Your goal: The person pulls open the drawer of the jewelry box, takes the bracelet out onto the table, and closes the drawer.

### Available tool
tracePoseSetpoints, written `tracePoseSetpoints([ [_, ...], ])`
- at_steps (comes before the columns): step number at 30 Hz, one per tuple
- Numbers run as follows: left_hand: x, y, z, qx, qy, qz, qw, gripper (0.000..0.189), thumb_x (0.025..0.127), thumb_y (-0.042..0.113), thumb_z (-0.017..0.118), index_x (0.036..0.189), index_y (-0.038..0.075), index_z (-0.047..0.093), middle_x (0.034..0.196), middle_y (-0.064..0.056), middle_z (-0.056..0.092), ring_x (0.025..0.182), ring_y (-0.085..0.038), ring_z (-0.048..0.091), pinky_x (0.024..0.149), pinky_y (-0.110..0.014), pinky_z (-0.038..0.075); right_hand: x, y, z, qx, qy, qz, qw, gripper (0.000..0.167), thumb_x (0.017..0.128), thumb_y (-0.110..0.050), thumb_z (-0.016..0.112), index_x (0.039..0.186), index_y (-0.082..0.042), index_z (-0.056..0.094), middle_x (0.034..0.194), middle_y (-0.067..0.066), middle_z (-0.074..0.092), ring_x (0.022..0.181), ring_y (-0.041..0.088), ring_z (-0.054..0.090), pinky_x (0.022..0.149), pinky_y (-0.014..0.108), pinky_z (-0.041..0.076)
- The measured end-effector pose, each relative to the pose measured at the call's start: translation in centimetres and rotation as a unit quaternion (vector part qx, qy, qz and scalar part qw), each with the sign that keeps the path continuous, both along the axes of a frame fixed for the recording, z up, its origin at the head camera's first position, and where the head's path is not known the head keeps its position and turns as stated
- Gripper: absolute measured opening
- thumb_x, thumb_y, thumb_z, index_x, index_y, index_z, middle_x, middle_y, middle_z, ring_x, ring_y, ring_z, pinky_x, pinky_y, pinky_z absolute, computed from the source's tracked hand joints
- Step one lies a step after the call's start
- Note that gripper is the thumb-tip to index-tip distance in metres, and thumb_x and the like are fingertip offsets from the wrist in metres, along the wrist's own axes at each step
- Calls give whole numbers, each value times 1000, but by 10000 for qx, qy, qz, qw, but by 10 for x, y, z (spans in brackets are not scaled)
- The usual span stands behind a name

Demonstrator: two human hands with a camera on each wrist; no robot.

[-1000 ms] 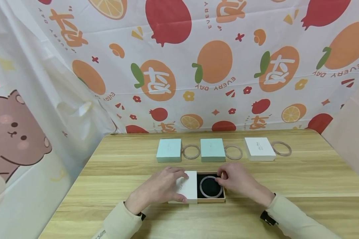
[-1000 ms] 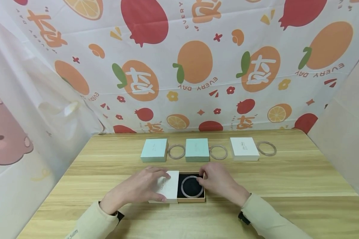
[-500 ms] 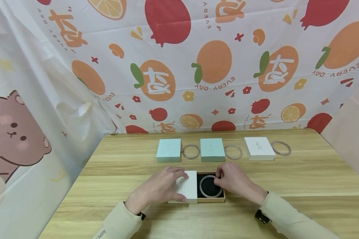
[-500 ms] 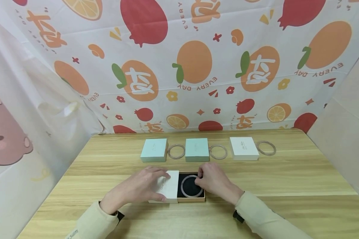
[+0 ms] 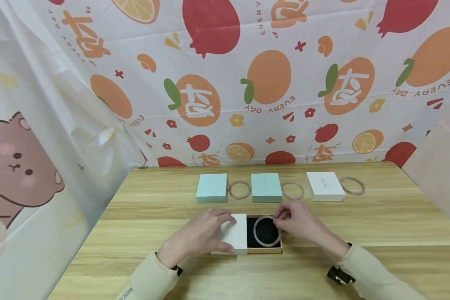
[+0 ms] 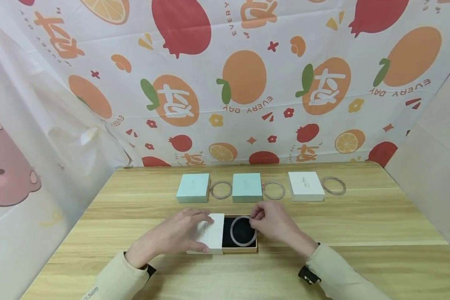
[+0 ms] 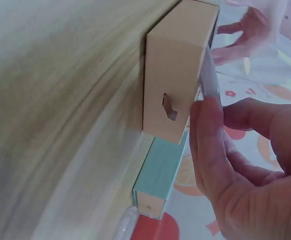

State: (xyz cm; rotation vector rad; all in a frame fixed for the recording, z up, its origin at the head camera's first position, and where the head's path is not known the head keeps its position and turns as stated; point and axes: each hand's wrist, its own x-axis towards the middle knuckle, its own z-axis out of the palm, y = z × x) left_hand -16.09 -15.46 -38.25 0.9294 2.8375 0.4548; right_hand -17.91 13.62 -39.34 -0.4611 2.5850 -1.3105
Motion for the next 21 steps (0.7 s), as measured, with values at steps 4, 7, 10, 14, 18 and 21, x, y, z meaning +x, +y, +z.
tracePoseSetpoints([
  [4,0,0,0,5,15,-2,10000,61,75,46,89,124,14,70,142,-12,63,131,-37,58,106,-52,52,1,8,-1,-582,-561,188,9965,16,90,1,67,105,6,68,87,11,70,68,19,70,61,31,62],
  [7,0,0,0,5,47,-10,10000,61,75,46,89,123,14,70,141,-12,64,131,-36,58,106,-51,52,2,11,-2,-803,-825,122,9933,19,90,3,65,108,7,68,91,13,69,71,19,70,63,31,63],
  [10,1,0,0,6,55,-10,10000,61,75,46,89,123,14,71,141,-12,64,131,-36,58,106,-50,52,4,12,-4,-956,-993,27,9905,21,90,3,66,111,7,67,94,13,67,72,19,70,63,32,63],
  [14,2,0,1,-3,26,10,10000,60,75,46,89,124,14,71,141,-11,64,131,-36,58,106,-51,52,5,13,-7,-1107,-1140,-81,9873,24,90,3,67,113,7,66,95,15,66,71,19,70,63,32,63],
  [18,1,0,1,-4,-11,25,10000,60,76,46,89,124,15,70,141,-11,64,131,-35,58,106,-52,52,5,14,-9,-1237,-1259,-119,9842,27,90,4,65,116,8,65,97,15,64,72,18,69,64,33,63],
  [21,1,0,1,9,-7,17,10000,60,76,45,89,124,15,70,141,-11,64,131,-36,58,106,-52,52,5,15,-11,-1325,-1320,-127,9823,30,89,5,64,118,9,64,98,16,64,73,17,69,66,33,64],
])
